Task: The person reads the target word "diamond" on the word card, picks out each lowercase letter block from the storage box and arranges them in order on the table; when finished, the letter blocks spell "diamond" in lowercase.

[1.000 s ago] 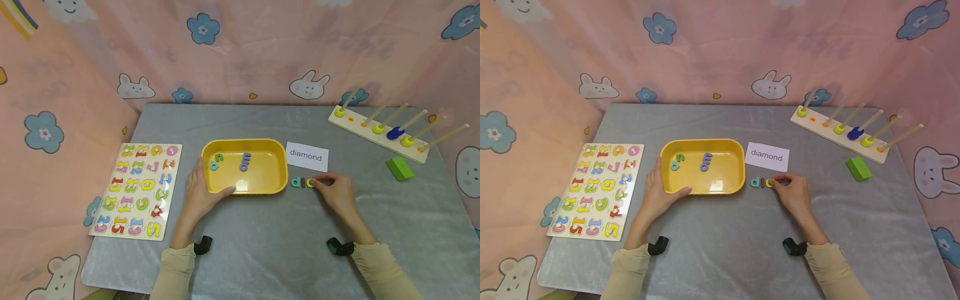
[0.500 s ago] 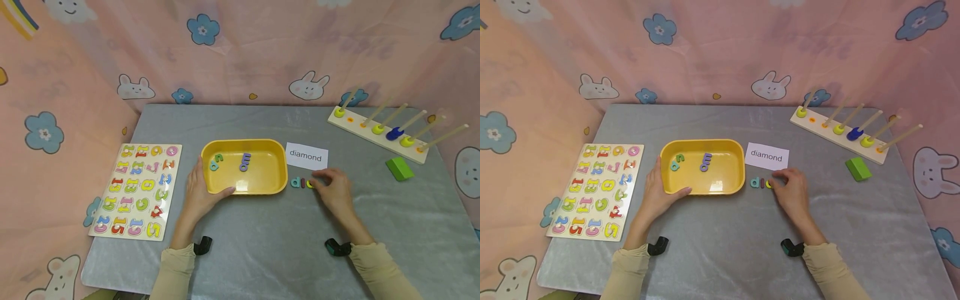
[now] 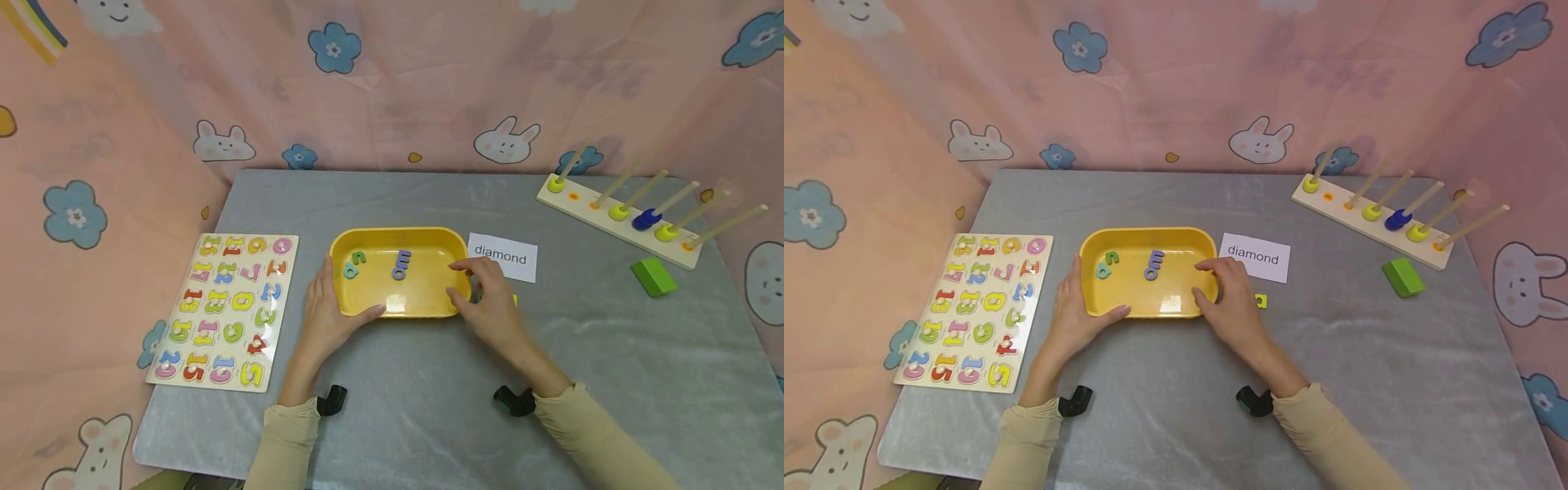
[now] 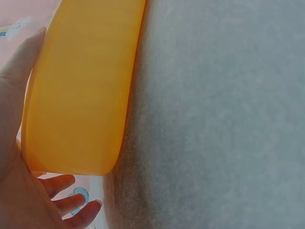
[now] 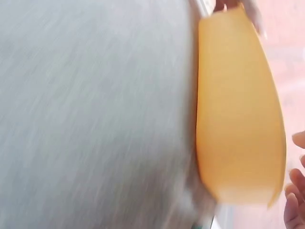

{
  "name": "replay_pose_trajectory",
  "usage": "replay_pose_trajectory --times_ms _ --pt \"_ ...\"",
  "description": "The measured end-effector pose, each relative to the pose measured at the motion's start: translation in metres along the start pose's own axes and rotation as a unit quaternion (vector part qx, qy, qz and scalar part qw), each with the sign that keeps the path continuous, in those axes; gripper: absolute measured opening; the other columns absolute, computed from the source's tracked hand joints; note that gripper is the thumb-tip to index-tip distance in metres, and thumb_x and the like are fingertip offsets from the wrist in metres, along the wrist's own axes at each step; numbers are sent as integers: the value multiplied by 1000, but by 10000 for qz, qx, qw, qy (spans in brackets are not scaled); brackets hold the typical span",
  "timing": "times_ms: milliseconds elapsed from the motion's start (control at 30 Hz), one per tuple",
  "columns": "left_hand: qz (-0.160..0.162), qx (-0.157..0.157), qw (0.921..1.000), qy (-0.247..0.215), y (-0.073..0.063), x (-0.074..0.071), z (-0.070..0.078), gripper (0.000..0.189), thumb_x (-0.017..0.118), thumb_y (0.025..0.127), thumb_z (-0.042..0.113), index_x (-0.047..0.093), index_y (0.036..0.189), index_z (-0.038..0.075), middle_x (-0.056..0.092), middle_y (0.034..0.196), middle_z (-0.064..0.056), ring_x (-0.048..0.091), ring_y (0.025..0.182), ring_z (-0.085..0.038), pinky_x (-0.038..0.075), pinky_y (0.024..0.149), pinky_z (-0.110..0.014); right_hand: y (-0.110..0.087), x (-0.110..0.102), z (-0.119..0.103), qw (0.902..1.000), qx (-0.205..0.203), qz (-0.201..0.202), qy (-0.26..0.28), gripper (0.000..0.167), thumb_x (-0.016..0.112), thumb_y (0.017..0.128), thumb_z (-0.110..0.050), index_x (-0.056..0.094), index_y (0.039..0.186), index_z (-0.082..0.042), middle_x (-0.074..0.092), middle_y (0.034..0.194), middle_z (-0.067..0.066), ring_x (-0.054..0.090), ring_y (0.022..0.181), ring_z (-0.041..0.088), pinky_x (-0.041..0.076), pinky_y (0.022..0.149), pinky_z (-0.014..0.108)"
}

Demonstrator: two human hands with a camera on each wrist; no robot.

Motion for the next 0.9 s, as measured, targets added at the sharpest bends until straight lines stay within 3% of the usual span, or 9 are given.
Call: replay_pose_trajectory --times_ms 233,333,433,500,600,733,900 --pt "-42 -49 10000 -12 0 1 0 141 93 75 55 0 172 16 18 177 -15 17 162 -37 16 132 -58 12 24 -20 9912 -47 -1313 131 54 80 92 -2 60 142 -3 64 139 18 63 120 39 57 95 51" --pt "-37 -45 10000 -15 0 0 0 141 93 75 55 -1 172 15 18 177 -15 17 162 -37 16 132 -58 19 30 -24 9822 -106 -1876 -57 66 78 95 -6 51 154 -9 55 153 16 62 126 38 56 103 53" --pt "-26 -37 10000 2 0 0 0 140 93 75 54 0 172 14 18 177 -16 17 162 -38 16 132 -59 27 36 -25 9727 -271 -2285 -308 78 79 95 -9 41 163 -16 40 168 14 54 143 39 50 113 55" --pt "-18 -28 10000 20 -1 -1 0 140 93 75 54 0 172 13 18 177 -16 17 162 -38 16 132 -59 34 40 -23 9676 -399 -2460 -398 85 81 94 -10 37 166 -20 29 174 13 46 151 40 47 116 57" --pt "17 47 10000 57 0 -1 0 139 93 76 54 2 172 11 18 176 -17 18 162 -39 17 131 -60 42 47 -20 9620 -443 -2651 -493 87 83 93 -10 37 166 -22 22 177 14 49 148 41 48 115 57" --pt "79 126 9999 77 0 0 0 139 93 75 54 3 172 9 20 176 -17 19 161 -39 17 131 -58 52 56 -14 9576 -426 -2779 -625 77 80 94 -8 44 162 -16 31 170 21 54 141 43 47 116 57" --pt "78 99 9999 52 0 0 1 140 94 74 54 2 172 11 22 175 -17 20 161 -38 18 132 -56 60 64 -8 9542 -393 -2846 -836 58 73 97 -2 56 152 -12 43 157 22 49 140 43 42 120 58"
Point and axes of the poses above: each hand's wrist, its own y-axis towards the middle knuckle, its own x-axis out of the palm, z = x × y, the point moved 1 cm from there along y, towards the middle knuckle
